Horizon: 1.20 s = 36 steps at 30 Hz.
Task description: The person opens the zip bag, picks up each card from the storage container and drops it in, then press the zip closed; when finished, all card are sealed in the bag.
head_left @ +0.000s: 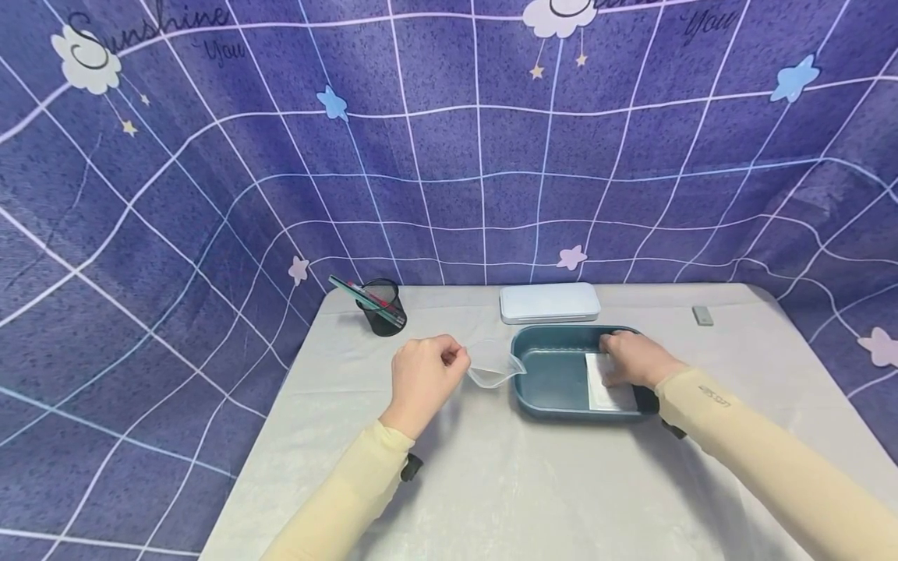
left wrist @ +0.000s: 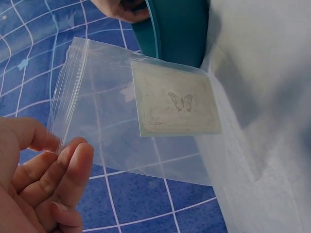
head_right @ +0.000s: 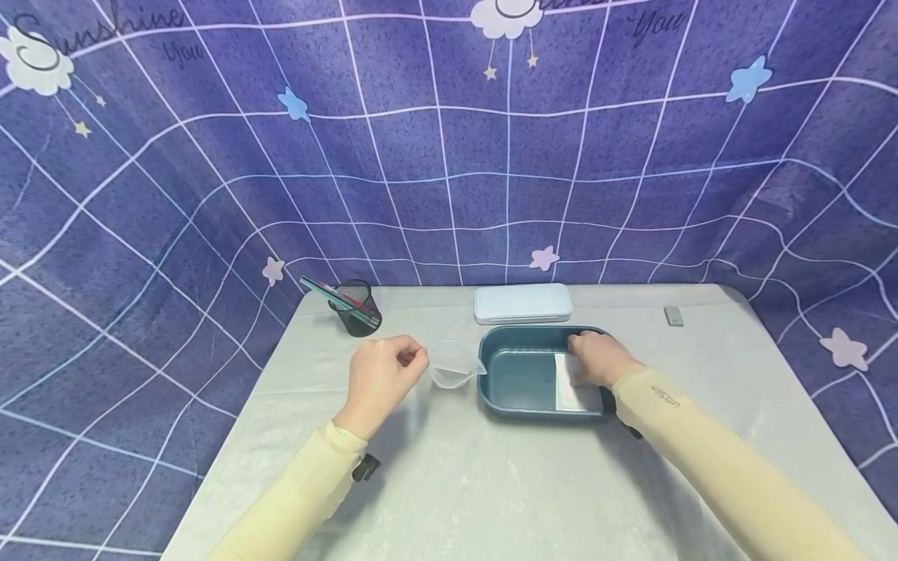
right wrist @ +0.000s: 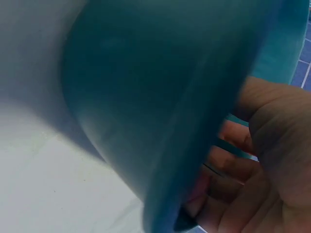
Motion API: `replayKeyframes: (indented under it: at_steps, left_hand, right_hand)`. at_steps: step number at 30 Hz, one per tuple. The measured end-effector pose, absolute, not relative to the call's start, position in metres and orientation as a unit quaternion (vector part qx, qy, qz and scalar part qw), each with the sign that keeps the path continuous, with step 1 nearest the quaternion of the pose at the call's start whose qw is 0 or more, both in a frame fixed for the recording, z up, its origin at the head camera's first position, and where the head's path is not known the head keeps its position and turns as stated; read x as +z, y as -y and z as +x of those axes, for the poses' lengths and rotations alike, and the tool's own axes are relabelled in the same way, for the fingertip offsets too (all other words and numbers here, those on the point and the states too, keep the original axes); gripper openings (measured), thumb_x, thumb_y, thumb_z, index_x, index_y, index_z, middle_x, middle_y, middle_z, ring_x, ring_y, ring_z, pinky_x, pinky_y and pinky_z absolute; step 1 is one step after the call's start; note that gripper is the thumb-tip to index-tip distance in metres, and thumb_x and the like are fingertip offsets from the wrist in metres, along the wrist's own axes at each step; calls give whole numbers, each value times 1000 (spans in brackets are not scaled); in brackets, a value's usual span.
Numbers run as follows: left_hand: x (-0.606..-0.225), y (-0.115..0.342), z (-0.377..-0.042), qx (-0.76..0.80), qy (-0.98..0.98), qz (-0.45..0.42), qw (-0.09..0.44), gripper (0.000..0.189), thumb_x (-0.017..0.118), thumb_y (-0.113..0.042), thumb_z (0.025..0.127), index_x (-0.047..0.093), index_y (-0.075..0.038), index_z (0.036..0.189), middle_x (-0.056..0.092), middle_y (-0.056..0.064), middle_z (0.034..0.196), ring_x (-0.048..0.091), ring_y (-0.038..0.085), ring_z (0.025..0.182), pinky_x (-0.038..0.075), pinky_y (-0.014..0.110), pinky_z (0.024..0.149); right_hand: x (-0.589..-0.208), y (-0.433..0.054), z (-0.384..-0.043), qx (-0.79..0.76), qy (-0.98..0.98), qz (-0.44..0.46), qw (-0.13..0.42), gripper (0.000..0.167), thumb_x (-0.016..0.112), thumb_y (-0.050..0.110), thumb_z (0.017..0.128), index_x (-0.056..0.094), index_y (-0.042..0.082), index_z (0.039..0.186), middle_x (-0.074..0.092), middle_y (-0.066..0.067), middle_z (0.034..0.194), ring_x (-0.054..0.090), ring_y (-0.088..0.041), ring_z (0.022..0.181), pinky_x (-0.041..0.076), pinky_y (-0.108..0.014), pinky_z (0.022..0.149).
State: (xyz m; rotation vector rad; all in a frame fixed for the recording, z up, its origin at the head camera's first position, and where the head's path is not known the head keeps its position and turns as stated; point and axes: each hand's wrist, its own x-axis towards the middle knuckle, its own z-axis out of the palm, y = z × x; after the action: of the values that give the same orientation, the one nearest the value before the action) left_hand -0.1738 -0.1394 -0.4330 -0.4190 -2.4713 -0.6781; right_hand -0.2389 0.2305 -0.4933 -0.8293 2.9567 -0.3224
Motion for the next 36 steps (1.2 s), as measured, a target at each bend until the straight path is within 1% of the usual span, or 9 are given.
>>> replayKeyframes:
  at_steps: [5, 11, 16, 20, 24, 28, 32, 36]
  left_hand:
    - [-433, 140, -175, -253, 915, -156, 272, 14, 70, -17, 80, 75, -22, 68, 65, -16, 61, 59, 7, 53, 45, 35, 53]
    - [-432, 141, -174, -255, 915, -154, 273, 14, 70, -17, 80, 75, -21, 68, 65, -15, 60, 59, 7, 53, 45, 35, 53]
    - [-431, 141, -174, -255, 916, -151, 271, 14, 70, -17, 81, 76, -22, 69, 65, -16, 60, 59, 7, 53, 45, 34, 52]
    - [-431, 142, -174, -256, 914, -152, 275, 13, 70, -18, 81, 76, -22, 70, 66, -15, 61, 59, 7, 54, 45, 35, 53]
    - [-432, 143, -175, -253, 915, -151, 274, 13, 70, -19, 81, 76, -23, 70, 66, -16, 62, 60, 6, 55, 45, 34, 53]
    - [-432, 144, -175, -253, 914, -153, 278, 12, 71, -19, 80, 76, -22, 70, 66, -15, 62, 60, 6, 55, 46, 34, 53]
    - [-432, 144, -175, -255, 913, -153, 279, 12, 70, -20, 81, 77, -22, 71, 66, -15, 62, 60, 6, 55, 46, 35, 54]
    - [-432, 143, -175, -255, 915, -151, 272, 13, 70, -19, 81, 77, -21, 71, 66, -15, 62, 60, 6, 55, 47, 35, 54]
  right_hand:
    - [-486, -228, -236, -102, -962, -252, 13, 46, 93, 14, 65, 64, 2, 98, 70, -12, 86, 69, -38, 79, 56, -56, 75]
    - [-474, -228, -231, -96, -965, -245, -10, 34, 89, 12, 73, 68, 1, 98, 70, -13, 91, 70, -39, 77, 56, -57, 71]
    - [-466, -231, -229, -83, -961, -260, -36, 22, 85, 9, 78, 72, 3, 94, 69, -10, 87, 70, -39, 75, 56, -56, 68]
    - [-459, -234, -227, -98, -955, -275, -60, 14, 83, 7, 79, 72, 9, 86, 66, -5, 83, 68, -31, 73, 56, -52, 66]
    - [-451, -236, -224, -115, -947, -291, -72, 19, 84, 6, 78, 67, 14, 77, 60, 0, 78, 60, -23, 69, 52, -50, 62]
    - [-444, -234, -219, -110, -944, -301, -81, 22, 86, 7, 76, 66, 16, 75, 58, 3, 76, 57, -21, 67, 51, -49, 60]
    - [-437, -228, -212, -110, -937, -315, -102, 21, 87, 9, 76, 67, 16, 76, 60, 4, 76, 60, -24, 67, 52, -50, 61]
    - [-431, -220, -206, -123, -922, -335, -149, 18, 84, 6, 75, 69, 15, 78, 63, 3, 80, 62, -24, 70, 53, -49, 65]
